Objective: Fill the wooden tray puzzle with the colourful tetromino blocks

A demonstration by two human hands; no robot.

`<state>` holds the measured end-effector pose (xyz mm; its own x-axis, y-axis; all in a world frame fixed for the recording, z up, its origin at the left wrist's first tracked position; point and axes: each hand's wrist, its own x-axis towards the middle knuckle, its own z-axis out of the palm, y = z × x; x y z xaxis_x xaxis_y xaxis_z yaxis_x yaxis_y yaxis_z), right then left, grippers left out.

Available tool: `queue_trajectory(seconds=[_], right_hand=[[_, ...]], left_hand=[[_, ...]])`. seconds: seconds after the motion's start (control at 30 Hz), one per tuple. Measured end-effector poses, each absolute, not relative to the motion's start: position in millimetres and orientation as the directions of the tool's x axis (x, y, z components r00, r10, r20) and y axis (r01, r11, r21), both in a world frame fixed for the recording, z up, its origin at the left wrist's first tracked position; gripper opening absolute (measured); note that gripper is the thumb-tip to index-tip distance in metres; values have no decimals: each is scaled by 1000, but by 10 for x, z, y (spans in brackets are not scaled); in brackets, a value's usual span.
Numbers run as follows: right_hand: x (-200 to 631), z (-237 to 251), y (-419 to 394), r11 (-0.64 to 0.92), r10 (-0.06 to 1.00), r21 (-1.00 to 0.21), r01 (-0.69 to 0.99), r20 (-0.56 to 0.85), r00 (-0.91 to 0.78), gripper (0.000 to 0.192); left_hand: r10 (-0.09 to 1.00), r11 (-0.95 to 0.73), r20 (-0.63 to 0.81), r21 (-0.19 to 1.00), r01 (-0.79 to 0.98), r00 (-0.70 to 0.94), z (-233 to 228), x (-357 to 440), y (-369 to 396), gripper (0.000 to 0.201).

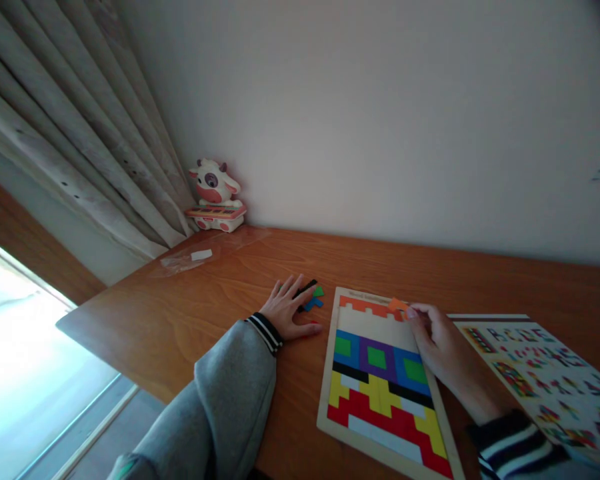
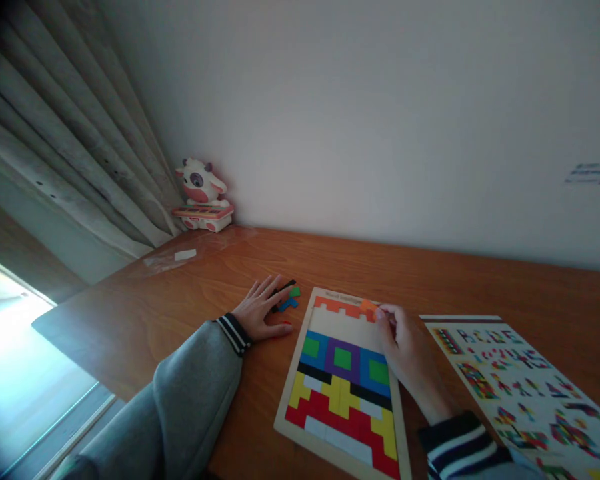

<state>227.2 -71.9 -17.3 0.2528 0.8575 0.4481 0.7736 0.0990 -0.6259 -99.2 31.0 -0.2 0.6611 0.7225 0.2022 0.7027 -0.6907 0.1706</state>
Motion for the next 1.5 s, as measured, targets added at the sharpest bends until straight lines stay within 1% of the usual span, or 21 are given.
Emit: queue_trajectory(seconds=[0.1,0.23,0.37,0.57,0.67,0.77,0.87,1.0,1.1,1.27,1.37,1.5], right_hand=[[2266,-152,-735,118,871,-628,769,438,224,30],[2261,-129,-754,160,884,-584,796,443,148,29],[2281,-155,-757,168,902,-556,814,419,100,29],[2276,-166,-774,163,921,-523,836,385,62,28],[2241,-134,-795,166,924,-510,844,379,48,27],[2211,-81,-819,199,914,-495,846,405,22,26],[2195,-20,-845,203,914,-498,843,406,19,26],[2194,11,-865,166,916,-553,817,393,80,27],[2226,-30,-842,172,894,-584,793,430,123,28],[2311,-74,-805,235,816,-551,801,559,145,28],[2287,-17,-847,275,808,-511,814,582,93,27],[2147,53,-912,376,814,-438,816,578,-65,21]], left_hand=[[647,-763,169,152,628,744,12,-931,383,70],[636,-772,191,140,620,748,-87,-971,352,58],[639,-769,219,150,622,737,-168,-1065,211,55],[674,-736,240,139,663,699,-177,-1177,24,54],[655,-755,221,143,640,723,-142,-1234,15,56],[640,-768,227,159,620,735,-80,-1291,31,56],[632,-774,255,165,611,732,-7,-1331,36,49],[620,-784,259,182,593,740,53,-1343,33,39],[615,-788,285,174,591,736,48,-1341,40,35],[630,-772,307,153,617,713,21,-1354,58,32],[618,-783,302,154,602,726,17,-1360,67,31],[607,-792,304,149,592,735,19,-1348,59,30]])
